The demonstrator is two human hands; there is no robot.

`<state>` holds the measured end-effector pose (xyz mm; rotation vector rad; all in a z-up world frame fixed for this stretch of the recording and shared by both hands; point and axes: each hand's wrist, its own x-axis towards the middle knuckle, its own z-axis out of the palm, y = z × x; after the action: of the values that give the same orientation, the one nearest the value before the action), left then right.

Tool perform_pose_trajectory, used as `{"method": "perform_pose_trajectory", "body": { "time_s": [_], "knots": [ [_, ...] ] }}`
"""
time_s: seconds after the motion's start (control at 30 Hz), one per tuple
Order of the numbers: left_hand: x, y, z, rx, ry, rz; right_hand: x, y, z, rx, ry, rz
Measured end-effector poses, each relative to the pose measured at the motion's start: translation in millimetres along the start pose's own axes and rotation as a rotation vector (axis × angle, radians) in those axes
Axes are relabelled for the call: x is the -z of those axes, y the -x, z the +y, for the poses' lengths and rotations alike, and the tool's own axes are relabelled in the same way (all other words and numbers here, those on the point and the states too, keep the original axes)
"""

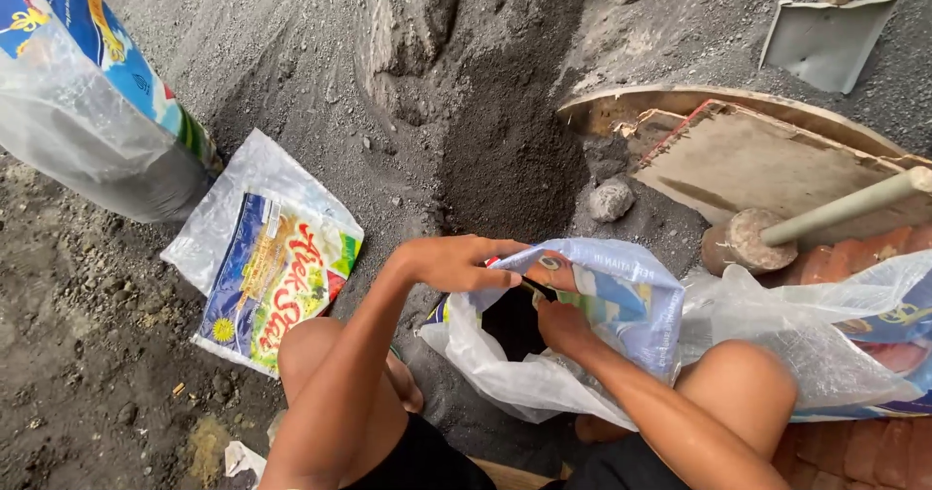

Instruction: Scooping sand from a pile into a plastic bag using a hand trowel while sitting on a wooden board.

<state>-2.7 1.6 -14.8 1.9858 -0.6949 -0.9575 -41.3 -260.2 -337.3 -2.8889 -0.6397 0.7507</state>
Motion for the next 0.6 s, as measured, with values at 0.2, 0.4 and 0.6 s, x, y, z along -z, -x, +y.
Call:
{"method": "perform_pose_trajectory", "body": {
  "time_s": [0.2, 0.4, 0.6],
  "knots": [
    [-0.7, 6.0, 9.9, -0.041, -0.082, 0.020, -49.3, 3.2, 0.8, -0.072, -0.375, -0.165],
    [2.8, 9.0, 8.5, -0.019, -0.077, 0.030, -74.9, 8.7, 10.6, -0.112, -0.528, -0.354],
    [1.2, 4.9, 8.5, -0.088, -0.072, 0.036, -121.2, -82.8, -81.2, 0.149, -0.422, -0.280]
  ]
}}
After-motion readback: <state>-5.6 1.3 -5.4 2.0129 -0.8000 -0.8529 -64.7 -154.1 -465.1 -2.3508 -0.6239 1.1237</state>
